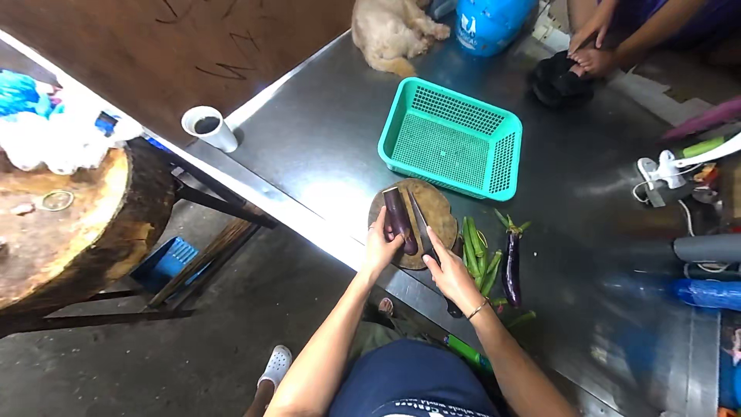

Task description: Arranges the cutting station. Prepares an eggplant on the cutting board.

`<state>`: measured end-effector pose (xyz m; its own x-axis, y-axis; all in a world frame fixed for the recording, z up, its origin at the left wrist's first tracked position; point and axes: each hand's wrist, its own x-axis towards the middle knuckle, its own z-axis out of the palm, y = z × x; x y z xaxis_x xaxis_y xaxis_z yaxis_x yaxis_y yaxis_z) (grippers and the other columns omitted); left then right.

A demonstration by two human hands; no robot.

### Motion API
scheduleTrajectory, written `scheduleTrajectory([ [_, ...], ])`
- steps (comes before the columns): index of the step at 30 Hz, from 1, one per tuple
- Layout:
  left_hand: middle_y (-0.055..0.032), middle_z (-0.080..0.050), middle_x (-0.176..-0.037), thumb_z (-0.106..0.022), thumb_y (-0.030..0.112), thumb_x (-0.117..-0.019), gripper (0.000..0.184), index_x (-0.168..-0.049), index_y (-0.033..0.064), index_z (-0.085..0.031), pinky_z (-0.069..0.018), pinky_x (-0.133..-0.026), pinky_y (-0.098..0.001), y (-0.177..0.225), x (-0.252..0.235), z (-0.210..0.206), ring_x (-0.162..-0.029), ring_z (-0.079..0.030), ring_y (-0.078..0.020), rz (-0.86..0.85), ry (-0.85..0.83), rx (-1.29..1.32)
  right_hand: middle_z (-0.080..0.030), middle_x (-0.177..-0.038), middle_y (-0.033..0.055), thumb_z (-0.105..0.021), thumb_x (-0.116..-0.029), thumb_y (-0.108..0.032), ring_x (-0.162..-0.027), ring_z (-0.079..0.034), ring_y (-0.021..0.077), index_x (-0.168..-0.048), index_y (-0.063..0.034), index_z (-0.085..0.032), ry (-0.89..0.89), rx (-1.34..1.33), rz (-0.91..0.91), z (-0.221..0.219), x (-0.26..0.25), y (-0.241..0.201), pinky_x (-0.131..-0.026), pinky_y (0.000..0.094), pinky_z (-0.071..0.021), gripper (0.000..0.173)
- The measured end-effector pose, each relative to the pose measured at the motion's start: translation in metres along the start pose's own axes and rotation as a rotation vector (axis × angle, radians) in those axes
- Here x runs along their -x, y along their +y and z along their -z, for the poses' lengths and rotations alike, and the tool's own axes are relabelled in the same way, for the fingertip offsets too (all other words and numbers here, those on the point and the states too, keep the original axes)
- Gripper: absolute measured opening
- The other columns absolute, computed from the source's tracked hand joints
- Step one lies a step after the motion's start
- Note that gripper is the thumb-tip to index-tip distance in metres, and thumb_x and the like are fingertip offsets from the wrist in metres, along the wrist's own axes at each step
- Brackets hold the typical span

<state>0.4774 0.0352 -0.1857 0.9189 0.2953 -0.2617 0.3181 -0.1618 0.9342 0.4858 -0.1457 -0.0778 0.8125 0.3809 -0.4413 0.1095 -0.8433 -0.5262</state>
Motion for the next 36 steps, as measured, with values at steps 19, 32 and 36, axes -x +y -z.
scheduleTrajectory([
  [19,-0.0196,-0.066,-0.110,-0.070,0.020,-0.0937,0.070,-0.154,-0.0008,-0.041,-0.0558,-0.086,-0.0388,-0.001,0.008,-0.007,-0.092,-0.066,-0.0260,-0.095,0.059,-0.029,-0.065,-0.129,0.0242,-0.047,-0.1104,-0.023,-0.117,-0.065,0.0406,-0.166,-0.0246,-0.020,-0.024,0.255,0.045,0.026,-0.075,-0.075,-0.102,0.0551,-0.0500,0.062],
  [32,-0.0230,-0.064,-0.115,-0.068,0.017,-0.0966,0.068,-0.156,0.0014,-0.039,-0.0548,-0.088,-0.0436,-0.005,0.010,-0.011,-0.097,-0.064,-0.0305,-0.104,0.061,-0.059,-0.066,-0.126,0.0247,-0.048,-0.1102,-0.023,-0.116,-0.065,0.0410,-0.167,-0.0238,-0.014,-0.130,0.313,-0.016,0.020,-0.067,-0.069,-0.100,0.0549,-0.0508,0.066],
  [36,-0.0252,-0.063,-0.118,-0.069,0.018,-0.0972,0.069,-0.156,0.0010,-0.038,-0.0545,-0.091,-0.0466,-0.008,0.011,-0.011,-0.100,-0.065,-0.0329,-0.127,0.062,-0.069,-0.067,-0.123,0.0240,-0.048,-0.1100,-0.023,-0.113,-0.066,0.0414,-0.167,-0.0233,-0.013,-0.175,0.330,-0.025,0.023,-0.062,-0.067,-0.098,0.0564,-0.0516,0.067],
])
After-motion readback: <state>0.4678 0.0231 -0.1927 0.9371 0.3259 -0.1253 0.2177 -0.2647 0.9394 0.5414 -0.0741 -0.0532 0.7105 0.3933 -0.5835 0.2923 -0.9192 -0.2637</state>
